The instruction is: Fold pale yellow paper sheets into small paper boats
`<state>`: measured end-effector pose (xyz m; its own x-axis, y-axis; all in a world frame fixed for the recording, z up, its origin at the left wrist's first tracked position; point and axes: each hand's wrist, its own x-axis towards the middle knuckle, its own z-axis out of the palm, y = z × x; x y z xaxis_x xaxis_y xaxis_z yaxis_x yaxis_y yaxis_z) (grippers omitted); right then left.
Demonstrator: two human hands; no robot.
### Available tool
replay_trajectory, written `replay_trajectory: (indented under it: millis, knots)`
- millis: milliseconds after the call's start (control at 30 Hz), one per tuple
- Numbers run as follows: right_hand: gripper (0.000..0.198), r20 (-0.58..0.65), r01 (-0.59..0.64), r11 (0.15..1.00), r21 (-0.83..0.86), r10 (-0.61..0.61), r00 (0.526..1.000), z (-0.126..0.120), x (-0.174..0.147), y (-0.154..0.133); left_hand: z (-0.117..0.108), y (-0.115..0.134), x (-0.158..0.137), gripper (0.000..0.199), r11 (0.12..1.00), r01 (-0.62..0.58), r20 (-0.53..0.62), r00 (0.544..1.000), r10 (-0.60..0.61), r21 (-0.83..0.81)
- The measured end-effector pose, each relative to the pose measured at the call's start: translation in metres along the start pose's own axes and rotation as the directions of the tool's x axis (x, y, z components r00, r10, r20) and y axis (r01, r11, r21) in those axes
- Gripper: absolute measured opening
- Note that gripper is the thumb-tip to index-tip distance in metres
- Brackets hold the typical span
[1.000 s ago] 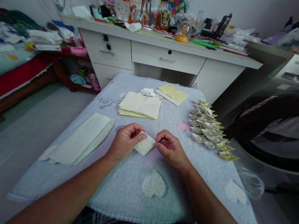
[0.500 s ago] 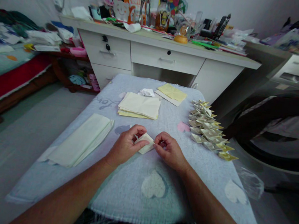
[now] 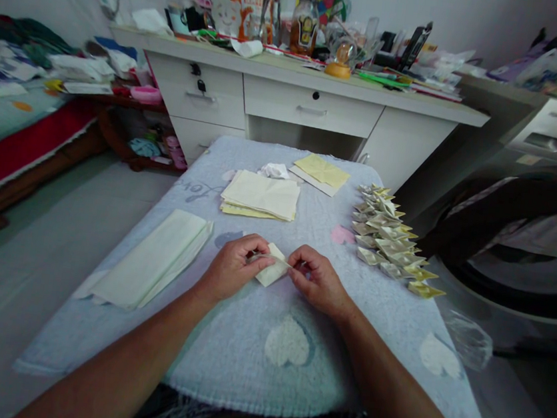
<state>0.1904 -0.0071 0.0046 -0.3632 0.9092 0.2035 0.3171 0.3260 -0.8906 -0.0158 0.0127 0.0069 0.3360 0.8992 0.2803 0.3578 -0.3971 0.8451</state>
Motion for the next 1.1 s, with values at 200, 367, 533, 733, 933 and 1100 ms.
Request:
replay_trajectory:
  millis: [200, 367, 533, 733, 933, 1100]
  knots:
    - [0.003, -0.026, -0.072, 0.996, 0.052, 0.074, 0.997, 0.000, 0.002, 0.002, 0.002, -0.001, -0.002, 0.014, 0.999, 0.034, -0.038, 0.999, -0.034, 0.020]
    - [0.014, -0.016, -0.156, 0.969, 0.190, 0.162, 0.987, 0.002, 0.003, 0.006, 0.006, 0.000, -0.002, 0.012, 1.000, 0.025, -0.085, 0.996, -0.026, -0.011]
    - [0.023, -0.070, -0.133, 0.946, 0.297, 0.161, 0.985, 0.002, 0.003, 0.011, 0.007, 0.003, -0.003, 0.011, 0.998, 0.024, -0.129, 0.991, -0.032, -0.066]
    - [0.031, 0.038, -0.162, 0.917, 0.365, 0.159, 0.987, 0.003, 0.004, 0.008, 0.008, 0.006, -0.003, 0.013, 0.985, 0.070, -0.125, 0.988, -0.090, -0.156]
    - [0.032, 0.032, -0.170, 0.872, 0.460, 0.175, 0.984, 0.004, 0.003, 0.005, 0.010, 0.004, -0.003, 0.016, 0.950, 0.134, -0.106, 0.980, -0.170, -0.282]
    - [0.030, 0.028, -0.188, 0.858, 0.478, 0.199, 0.980, 0.002, 0.003, 0.001, 0.011, 0.002, -0.003, 0.018, 0.919, 0.168, -0.078, 0.975, -0.209, -0.355]
